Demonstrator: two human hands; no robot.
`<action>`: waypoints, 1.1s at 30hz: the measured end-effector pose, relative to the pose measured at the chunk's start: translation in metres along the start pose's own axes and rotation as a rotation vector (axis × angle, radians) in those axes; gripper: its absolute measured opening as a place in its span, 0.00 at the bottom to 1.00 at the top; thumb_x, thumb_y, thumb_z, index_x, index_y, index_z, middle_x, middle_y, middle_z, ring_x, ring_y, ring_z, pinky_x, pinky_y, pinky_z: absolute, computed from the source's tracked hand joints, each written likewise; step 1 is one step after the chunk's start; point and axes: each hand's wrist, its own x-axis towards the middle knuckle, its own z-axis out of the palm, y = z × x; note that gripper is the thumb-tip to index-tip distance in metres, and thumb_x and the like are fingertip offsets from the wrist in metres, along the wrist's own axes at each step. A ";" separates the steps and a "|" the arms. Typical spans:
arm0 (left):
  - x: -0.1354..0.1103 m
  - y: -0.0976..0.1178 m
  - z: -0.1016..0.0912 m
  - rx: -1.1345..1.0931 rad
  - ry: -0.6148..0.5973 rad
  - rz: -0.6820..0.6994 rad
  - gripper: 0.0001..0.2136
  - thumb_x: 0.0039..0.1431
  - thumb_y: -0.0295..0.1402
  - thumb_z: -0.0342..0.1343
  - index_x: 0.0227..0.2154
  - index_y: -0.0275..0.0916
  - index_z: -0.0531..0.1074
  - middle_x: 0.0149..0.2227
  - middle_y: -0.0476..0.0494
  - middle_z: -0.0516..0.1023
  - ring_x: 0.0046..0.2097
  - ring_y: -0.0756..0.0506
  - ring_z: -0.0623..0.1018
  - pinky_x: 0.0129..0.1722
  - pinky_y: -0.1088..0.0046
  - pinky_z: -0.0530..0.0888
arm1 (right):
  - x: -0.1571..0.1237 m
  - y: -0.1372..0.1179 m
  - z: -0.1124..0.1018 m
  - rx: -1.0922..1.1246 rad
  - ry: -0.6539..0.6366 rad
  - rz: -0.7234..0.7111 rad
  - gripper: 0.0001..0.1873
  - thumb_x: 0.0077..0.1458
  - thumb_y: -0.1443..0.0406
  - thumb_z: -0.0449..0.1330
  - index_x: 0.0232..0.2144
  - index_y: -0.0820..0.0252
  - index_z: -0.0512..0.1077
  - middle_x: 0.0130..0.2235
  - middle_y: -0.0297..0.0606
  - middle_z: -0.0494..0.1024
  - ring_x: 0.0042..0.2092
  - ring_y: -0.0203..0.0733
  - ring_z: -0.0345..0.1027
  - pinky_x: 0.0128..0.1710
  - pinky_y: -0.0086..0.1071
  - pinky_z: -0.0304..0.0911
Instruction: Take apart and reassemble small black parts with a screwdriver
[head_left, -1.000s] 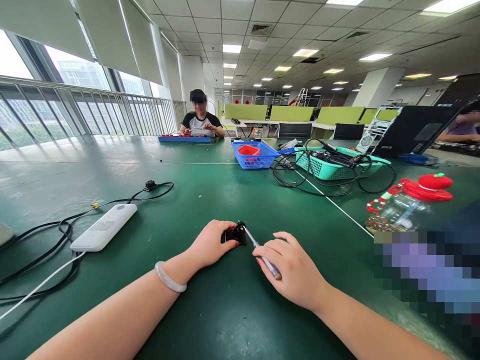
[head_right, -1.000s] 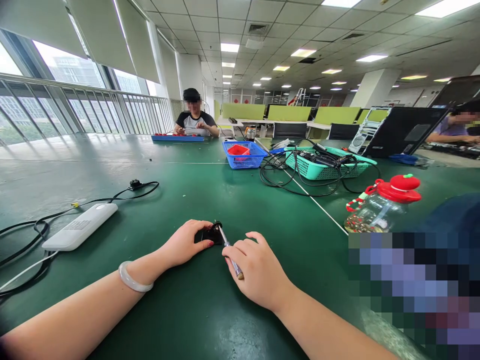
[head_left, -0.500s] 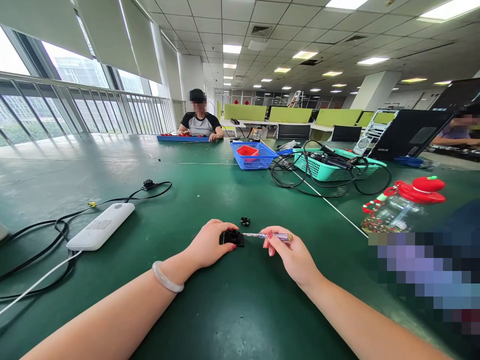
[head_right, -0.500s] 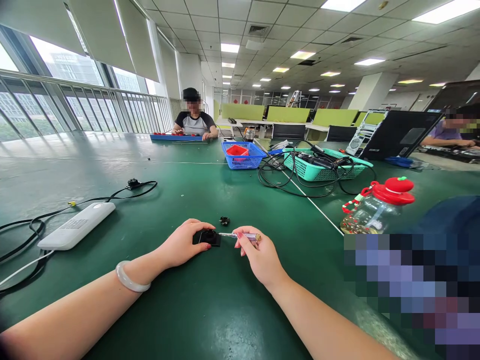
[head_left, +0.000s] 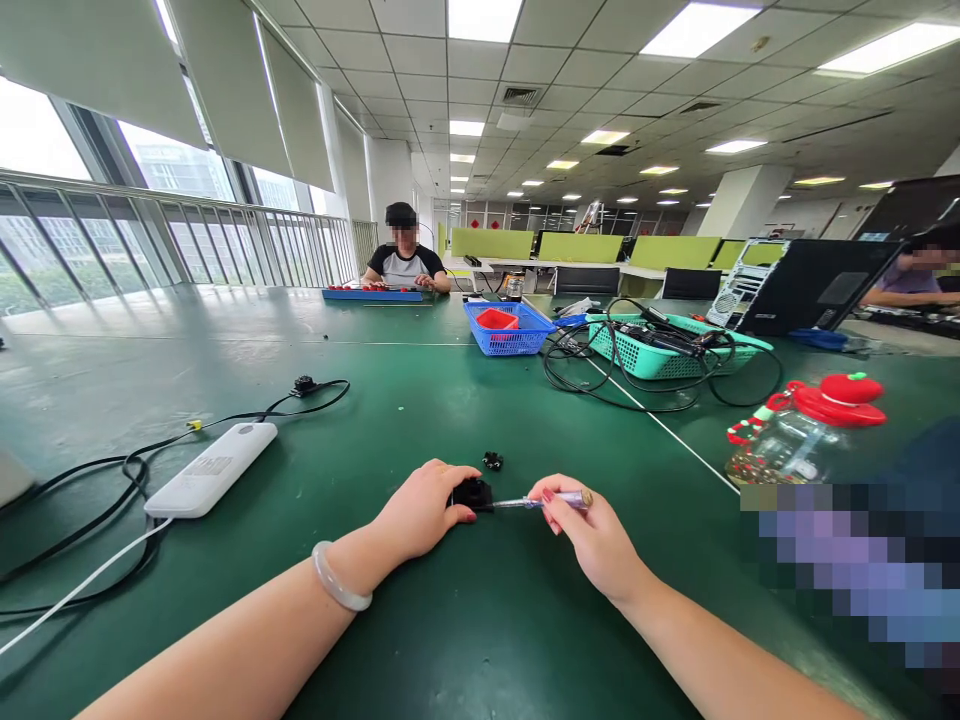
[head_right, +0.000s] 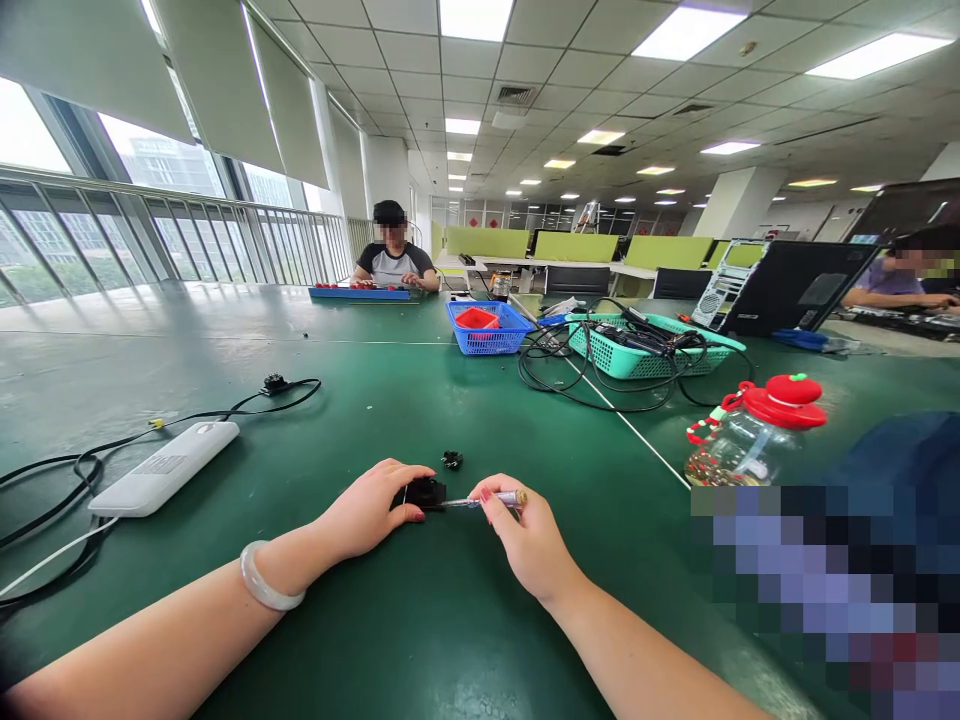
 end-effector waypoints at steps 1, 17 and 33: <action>0.000 0.000 0.000 0.004 -0.001 0.002 0.22 0.55 0.37 0.60 0.53 0.46 0.69 0.48 0.42 0.76 0.52 0.40 0.72 0.55 0.59 0.69 | -0.001 -0.002 0.000 -0.029 -0.013 -0.017 0.17 0.61 0.54 0.51 0.31 0.58 0.72 0.22 0.31 0.64 0.25 0.36 0.59 0.25 0.29 0.59; 0.000 0.002 -0.001 0.058 -0.013 0.096 0.23 0.54 0.38 0.61 0.54 0.44 0.68 0.50 0.42 0.77 0.52 0.40 0.73 0.54 0.60 0.70 | -0.015 -0.027 0.017 -0.456 -0.137 -0.528 0.08 0.59 0.70 0.51 0.33 0.55 0.69 0.29 0.33 0.75 0.32 0.38 0.66 0.43 0.38 0.64; -0.001 0.005 -0.001 0.067 -0.006 0.115 0.22 0.55 0.37 0.60 0.53 0.43 0.68 0.50 0.42 0.77 0.52 0.40 0.73 0.54 0.59 0.69 | -0.020 -0.041 0.013 -0.514 0.050 -0.543 0.08 0.60 0.68 0.51 0.35 0.54 0.70 0.28 0.32 0.75 0.29 0.38 0.67 0.42 0.38 0.65</action>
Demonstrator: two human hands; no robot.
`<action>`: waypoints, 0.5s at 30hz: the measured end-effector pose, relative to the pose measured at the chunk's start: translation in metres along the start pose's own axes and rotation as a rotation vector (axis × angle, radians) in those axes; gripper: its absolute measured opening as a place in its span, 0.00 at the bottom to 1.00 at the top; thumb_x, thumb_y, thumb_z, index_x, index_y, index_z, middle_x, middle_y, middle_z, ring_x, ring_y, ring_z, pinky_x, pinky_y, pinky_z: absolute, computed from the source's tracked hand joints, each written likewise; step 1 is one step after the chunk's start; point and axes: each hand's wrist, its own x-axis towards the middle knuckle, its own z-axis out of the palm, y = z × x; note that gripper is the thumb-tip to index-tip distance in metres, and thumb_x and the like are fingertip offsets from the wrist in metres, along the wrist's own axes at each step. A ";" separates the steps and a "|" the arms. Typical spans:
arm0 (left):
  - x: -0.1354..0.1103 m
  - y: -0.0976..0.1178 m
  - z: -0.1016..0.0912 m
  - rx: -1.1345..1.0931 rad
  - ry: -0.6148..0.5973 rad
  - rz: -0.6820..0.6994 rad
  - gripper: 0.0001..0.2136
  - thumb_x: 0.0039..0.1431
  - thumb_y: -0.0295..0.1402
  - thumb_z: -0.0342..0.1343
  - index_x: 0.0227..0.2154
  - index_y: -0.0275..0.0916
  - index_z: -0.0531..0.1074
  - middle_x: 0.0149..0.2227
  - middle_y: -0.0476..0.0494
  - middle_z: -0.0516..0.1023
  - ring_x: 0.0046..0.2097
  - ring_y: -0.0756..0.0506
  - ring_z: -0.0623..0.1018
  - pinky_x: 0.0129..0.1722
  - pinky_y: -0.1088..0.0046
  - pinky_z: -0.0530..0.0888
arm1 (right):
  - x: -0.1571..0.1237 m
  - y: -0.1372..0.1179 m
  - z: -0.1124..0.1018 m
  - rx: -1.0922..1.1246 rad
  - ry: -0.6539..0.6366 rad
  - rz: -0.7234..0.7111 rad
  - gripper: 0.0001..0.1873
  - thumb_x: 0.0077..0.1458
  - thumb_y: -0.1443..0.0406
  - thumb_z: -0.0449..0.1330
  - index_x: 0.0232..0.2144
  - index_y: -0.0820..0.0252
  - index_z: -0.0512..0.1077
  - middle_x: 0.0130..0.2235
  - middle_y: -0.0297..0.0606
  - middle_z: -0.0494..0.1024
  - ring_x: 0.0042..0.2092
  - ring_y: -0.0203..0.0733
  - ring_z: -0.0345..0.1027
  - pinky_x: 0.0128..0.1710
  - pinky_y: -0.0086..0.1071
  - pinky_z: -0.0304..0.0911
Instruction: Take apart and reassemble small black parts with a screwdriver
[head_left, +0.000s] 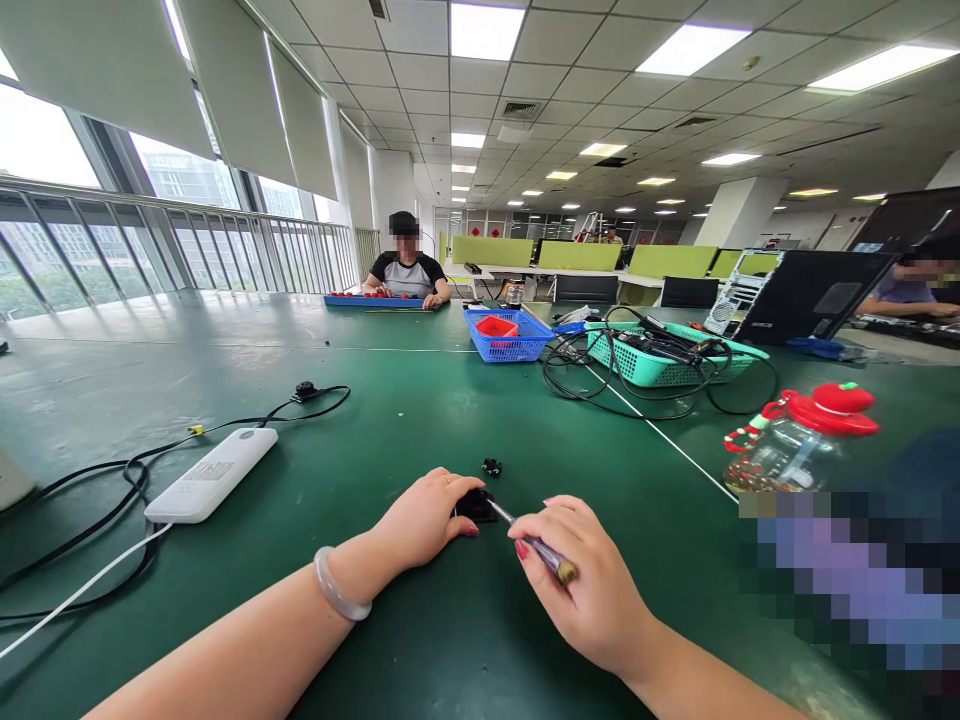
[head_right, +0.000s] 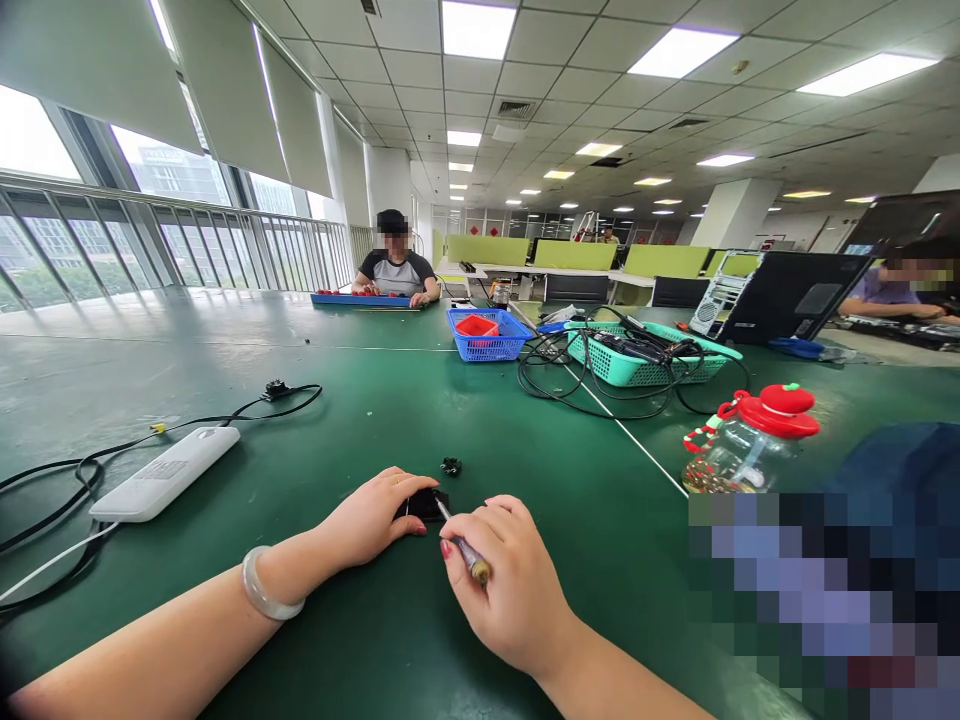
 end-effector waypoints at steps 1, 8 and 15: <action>0.000 0.000 0.000 -0.003 -0.002 -0.005 0.22 0.55 0.37 0.60 0.53 0.43 0.68 0.50 0.42 0.77 0.52 0.40 0.73 0.54 0.59 0.69 | 0.000 0.002 0.000 0.013 -0.007 0.034 0.08 0.61 0.68 0.51 0.34 0.54 0.70 0.28 0.33 0.76 0.30 0.39 0.68 0.41 0.37 0.65; 0.000 0.000 0.000 -0.040 -0.001 -0.023 0.22 0.55 0.37 0.60 0.53 0.44 0.68 0.51 0.42 0.77 0.53 0.40 0.72 0.56 0.59 0.69 | -0.002 0.012 0.005 0.113 -0.054 0.223 0.10 0.63 0.64 0.50 0.34 0.53 0.71 0.31 0.34 0.77 0.35 0.41 0.71 0.36 0.34 0.67; -0.004 0.002 0.001 -0.049 0.057 0.045 0.19 0.57 0.37 0.57 0.51 0.44 0.68 0.51 0.43 0.75 0.53 0.41 0.71 0.55 0.59 0.69 | -0.003 0.012 0.006 0.160 -0.075 0.211 0.10 0.63 0.63 0.50 0.34 0.54 0.72 0.33 0.35 0.78 0.36 0.42 0.71 0.38 0.34 0.67</action>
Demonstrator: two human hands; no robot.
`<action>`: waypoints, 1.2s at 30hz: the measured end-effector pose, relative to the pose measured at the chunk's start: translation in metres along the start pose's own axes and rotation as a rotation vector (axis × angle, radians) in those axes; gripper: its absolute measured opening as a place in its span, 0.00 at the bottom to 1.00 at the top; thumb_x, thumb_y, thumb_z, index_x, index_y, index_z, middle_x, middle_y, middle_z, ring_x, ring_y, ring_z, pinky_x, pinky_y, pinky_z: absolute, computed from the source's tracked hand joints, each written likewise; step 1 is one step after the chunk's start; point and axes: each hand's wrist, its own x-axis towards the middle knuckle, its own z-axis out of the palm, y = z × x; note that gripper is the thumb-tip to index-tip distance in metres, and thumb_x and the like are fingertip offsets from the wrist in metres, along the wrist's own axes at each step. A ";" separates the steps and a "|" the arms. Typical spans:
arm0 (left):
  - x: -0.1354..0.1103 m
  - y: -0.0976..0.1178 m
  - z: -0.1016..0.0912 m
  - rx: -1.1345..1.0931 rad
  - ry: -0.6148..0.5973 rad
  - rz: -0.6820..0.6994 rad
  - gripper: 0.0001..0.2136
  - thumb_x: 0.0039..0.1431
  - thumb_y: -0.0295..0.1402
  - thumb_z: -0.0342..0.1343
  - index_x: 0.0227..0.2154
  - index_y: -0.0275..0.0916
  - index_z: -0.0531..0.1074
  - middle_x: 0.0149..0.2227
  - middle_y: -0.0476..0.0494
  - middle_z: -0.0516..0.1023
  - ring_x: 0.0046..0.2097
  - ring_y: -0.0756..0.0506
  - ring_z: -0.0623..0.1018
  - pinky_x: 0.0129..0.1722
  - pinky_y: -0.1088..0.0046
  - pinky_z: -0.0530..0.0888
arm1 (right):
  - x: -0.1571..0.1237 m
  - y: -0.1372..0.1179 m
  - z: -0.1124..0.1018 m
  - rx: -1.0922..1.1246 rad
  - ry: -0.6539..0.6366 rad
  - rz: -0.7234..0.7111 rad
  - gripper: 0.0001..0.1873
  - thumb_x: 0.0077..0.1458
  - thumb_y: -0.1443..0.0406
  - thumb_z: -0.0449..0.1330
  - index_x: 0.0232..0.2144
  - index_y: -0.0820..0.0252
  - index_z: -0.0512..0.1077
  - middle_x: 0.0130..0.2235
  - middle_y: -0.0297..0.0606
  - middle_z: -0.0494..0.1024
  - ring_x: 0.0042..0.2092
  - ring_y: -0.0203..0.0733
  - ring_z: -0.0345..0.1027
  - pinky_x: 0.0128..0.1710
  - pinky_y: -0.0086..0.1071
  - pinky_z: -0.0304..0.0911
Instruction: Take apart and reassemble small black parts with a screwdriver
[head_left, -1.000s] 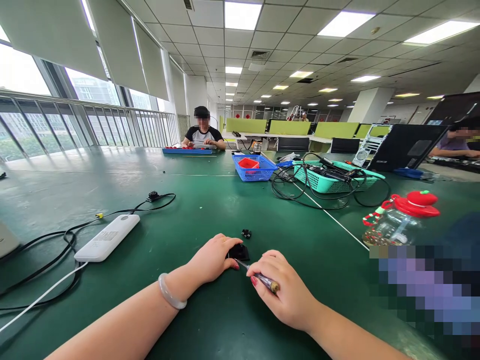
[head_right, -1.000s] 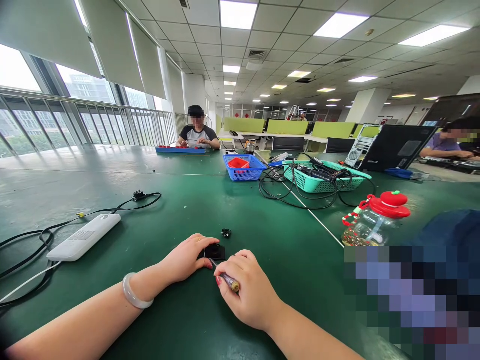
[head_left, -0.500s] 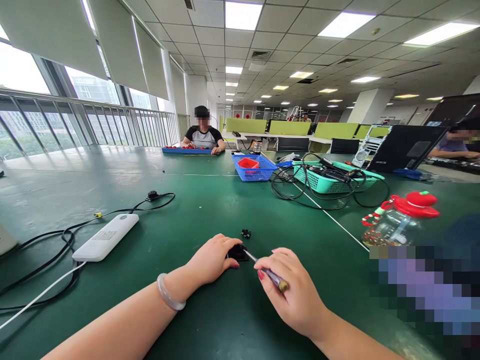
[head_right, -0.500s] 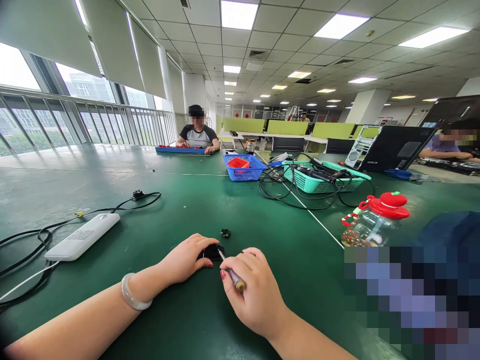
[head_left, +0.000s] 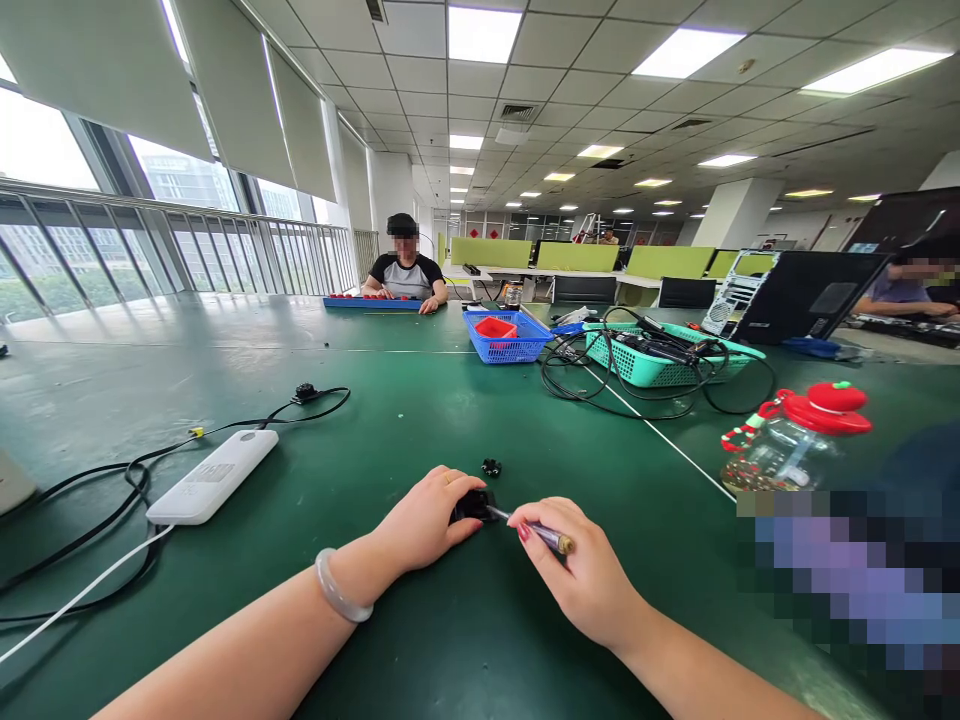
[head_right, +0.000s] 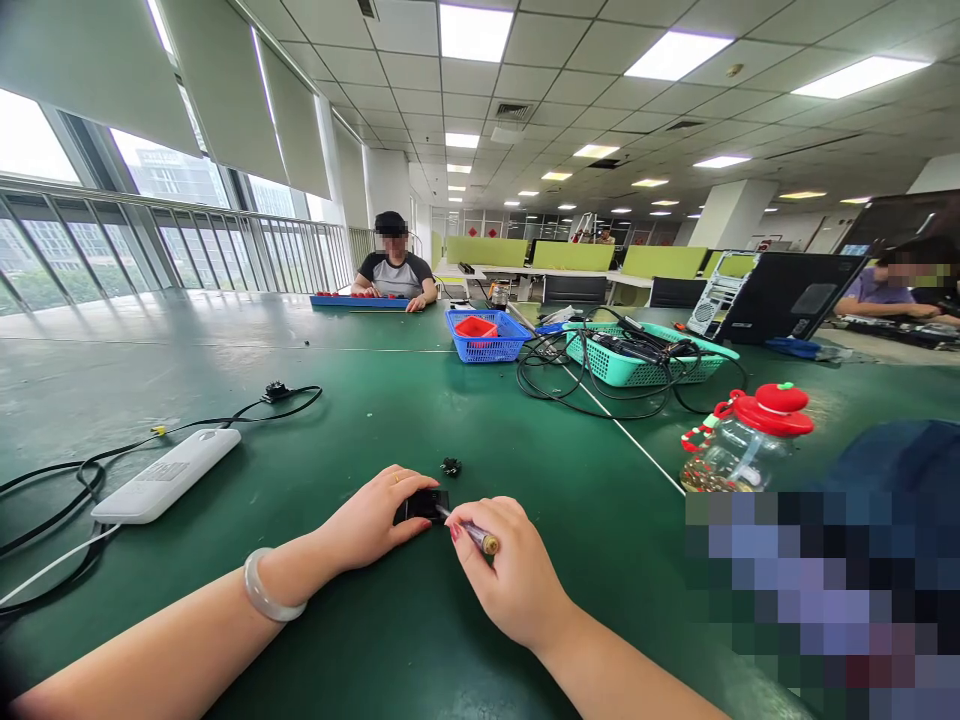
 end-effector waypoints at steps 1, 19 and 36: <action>0.000 0.001 -0.001 0.003 0.007 0.004 0.18 0.57 0.37 0.57 0.52 0.44 0.68 0.51 0.44 0.75 0.53 0.41 0.71 0.56 0.60 0.69 | 0.000 0.000 0.000 -0.001 -0.003 -0.021 0.10 0.62 0.64 0.51 0.34 0.54 0.72 0.32 0.35 0.77 0.36 0.42 0.70 0.38 0.35 0.67; 0.001 0.000 -0.001 0.067 0.076 0.069 0.16 0.62 0.36 0.52 0.52 0.43 0.68 0.50 0.44 0.76 0.52 0.42 0.71 0.55 0.59 0.71 | 0.002 0.004 0.002 -0.103 -0.027 -0.094 0.07 0.60 0.69 0.53 0.37 0.53 0.70 0.32 0.33 0.78 0.35 0.40 0.70 0.43 0.38 0.63; -0.008 -0.001 0.000 0.509 0.061 -0.249 0.18 0.64 0.35 0.42 0.52 0.45 0.71 0.42 0.37 0.74 0.42 0.38 0.73 0.44 0.55 0.72 | 0.009 0.053 0.005 0.131 0.080 0.371 0.14 0.57 0.56 0.54 0.41 0.55 0.74 0.39 0.39 0.78 0.37 0.43 0.71 0.38 0.36 0.67</action>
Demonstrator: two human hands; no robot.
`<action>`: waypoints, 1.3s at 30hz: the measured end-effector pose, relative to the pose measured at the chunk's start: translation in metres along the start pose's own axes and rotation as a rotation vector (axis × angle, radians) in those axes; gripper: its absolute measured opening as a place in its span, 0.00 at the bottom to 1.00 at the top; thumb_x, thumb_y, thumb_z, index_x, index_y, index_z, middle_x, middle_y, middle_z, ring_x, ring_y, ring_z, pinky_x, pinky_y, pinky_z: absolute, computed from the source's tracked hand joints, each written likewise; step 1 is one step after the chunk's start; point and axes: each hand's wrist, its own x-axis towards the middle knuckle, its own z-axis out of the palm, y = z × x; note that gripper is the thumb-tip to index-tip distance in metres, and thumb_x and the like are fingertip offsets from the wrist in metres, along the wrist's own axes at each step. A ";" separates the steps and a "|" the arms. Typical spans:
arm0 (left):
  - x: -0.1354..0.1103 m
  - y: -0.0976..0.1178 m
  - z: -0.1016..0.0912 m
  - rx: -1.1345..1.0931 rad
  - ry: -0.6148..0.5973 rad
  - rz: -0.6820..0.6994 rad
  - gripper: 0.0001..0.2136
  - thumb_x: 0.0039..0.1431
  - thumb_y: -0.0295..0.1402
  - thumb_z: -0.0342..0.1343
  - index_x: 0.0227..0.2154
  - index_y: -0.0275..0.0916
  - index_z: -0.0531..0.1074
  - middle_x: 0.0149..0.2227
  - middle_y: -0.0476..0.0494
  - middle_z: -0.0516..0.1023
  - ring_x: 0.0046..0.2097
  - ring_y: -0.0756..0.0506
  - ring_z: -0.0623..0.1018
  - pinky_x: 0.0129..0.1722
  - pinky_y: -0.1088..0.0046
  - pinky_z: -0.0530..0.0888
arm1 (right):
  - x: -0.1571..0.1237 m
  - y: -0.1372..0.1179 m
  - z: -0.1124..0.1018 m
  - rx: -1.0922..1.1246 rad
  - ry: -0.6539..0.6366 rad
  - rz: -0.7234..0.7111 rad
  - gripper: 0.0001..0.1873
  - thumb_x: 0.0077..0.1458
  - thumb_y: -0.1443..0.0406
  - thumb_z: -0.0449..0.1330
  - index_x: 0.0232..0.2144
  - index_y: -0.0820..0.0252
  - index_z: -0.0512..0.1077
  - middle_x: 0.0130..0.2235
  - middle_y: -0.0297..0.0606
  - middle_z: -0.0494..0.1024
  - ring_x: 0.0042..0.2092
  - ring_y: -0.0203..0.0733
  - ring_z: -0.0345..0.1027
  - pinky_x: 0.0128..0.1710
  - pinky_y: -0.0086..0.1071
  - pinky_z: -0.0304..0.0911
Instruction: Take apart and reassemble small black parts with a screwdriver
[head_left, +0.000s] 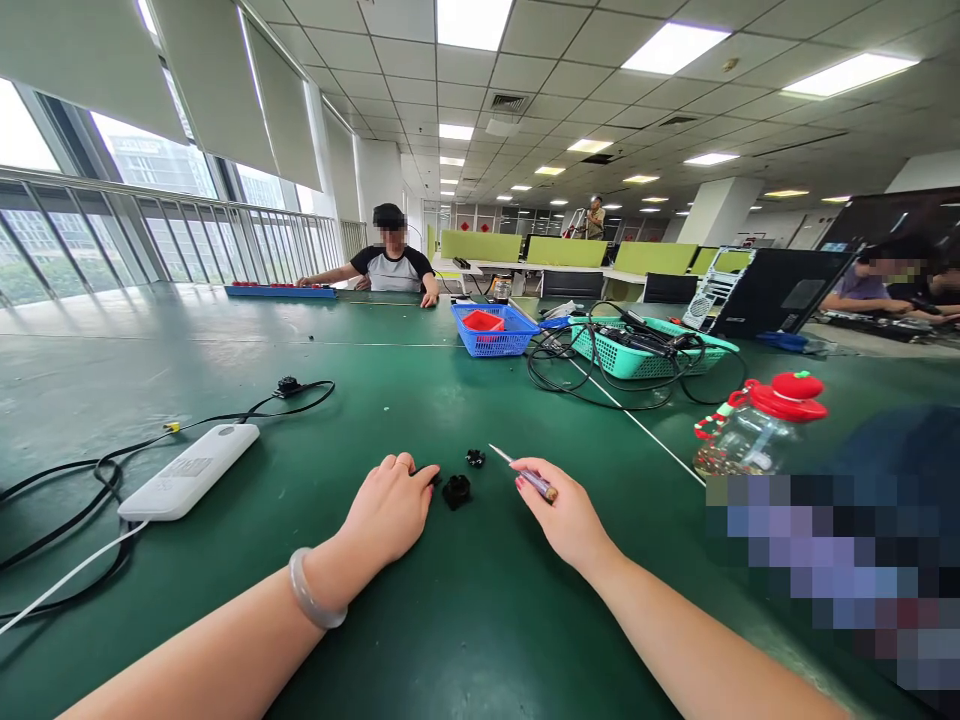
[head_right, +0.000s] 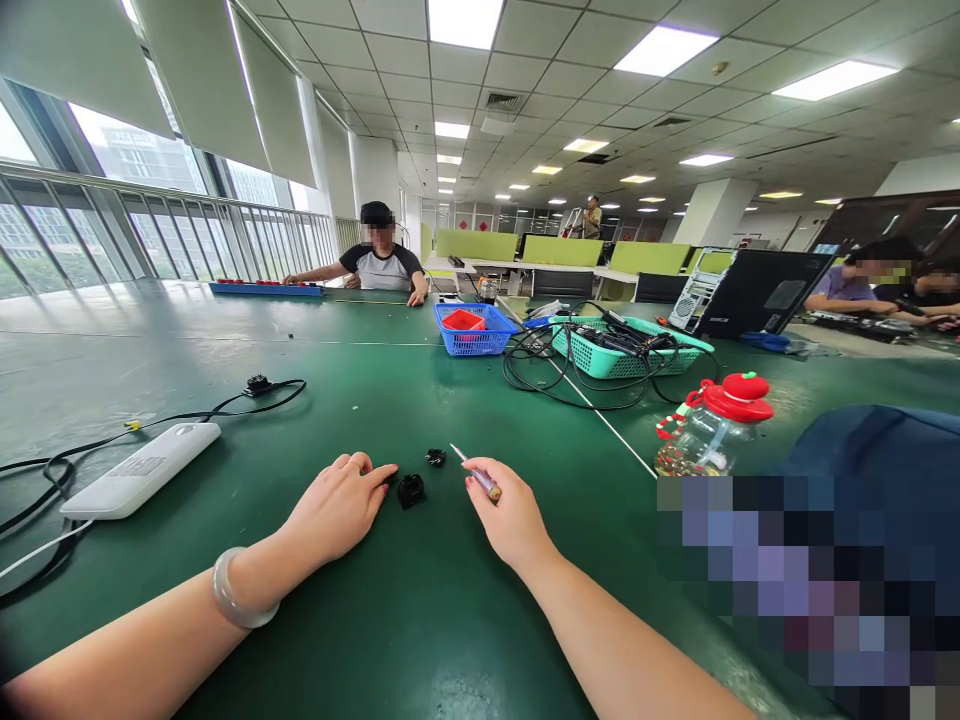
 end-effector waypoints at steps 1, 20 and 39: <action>0.000 0.001 -0.001 -0.005 -0.003 -0.003 0.18 0.64 0.36 0.43 0.49 0.43 0.74 0.43 0.36 0.74 0.44 0.37 0.73 0.45 0.54 0.72 | 0.000 0.000 0.000 -0.001 -0.017 0.017 0.14 0.57 0.56 0.55 0.41 0.54 0.74 0.39 0.38 0.78 0.37 0.43 0.71 0.38 0.36 0.67; 0.008 -0.004 0.004 -0.406 -0.030 0.161 0.10 0.60 0.30 0.46 0.43 0.43 0.65 0.48 0.42 0.74 0.56 0.40 0.69 0.59 0.53 0.65 | -0.003 -0.009 0.006 -0.112 -0.171 0.005 0.15 0.57 0.59 0.54 0.44 0.50 0.75 0.40 0.37 0.76 0.41 0.44 0.71 0.45 0.39 0.66; 0.008 0.008 0.001 -0.368 -0.062 0.203 0.12 0.63 0.38 0.49 0.46 0.48 0.71 0.48 0.45 0.75 0.52 0.40 0.71 0.55 0.56 0.68 | 0.013 0.000 0.008 0.470 -0.048 0.132 0.11 0.48 0.58 0.61 0.32 0.59 0.74 0.26 0.33 0.74 0.26 0.35 0.63 0.30 0.32 0.61</action>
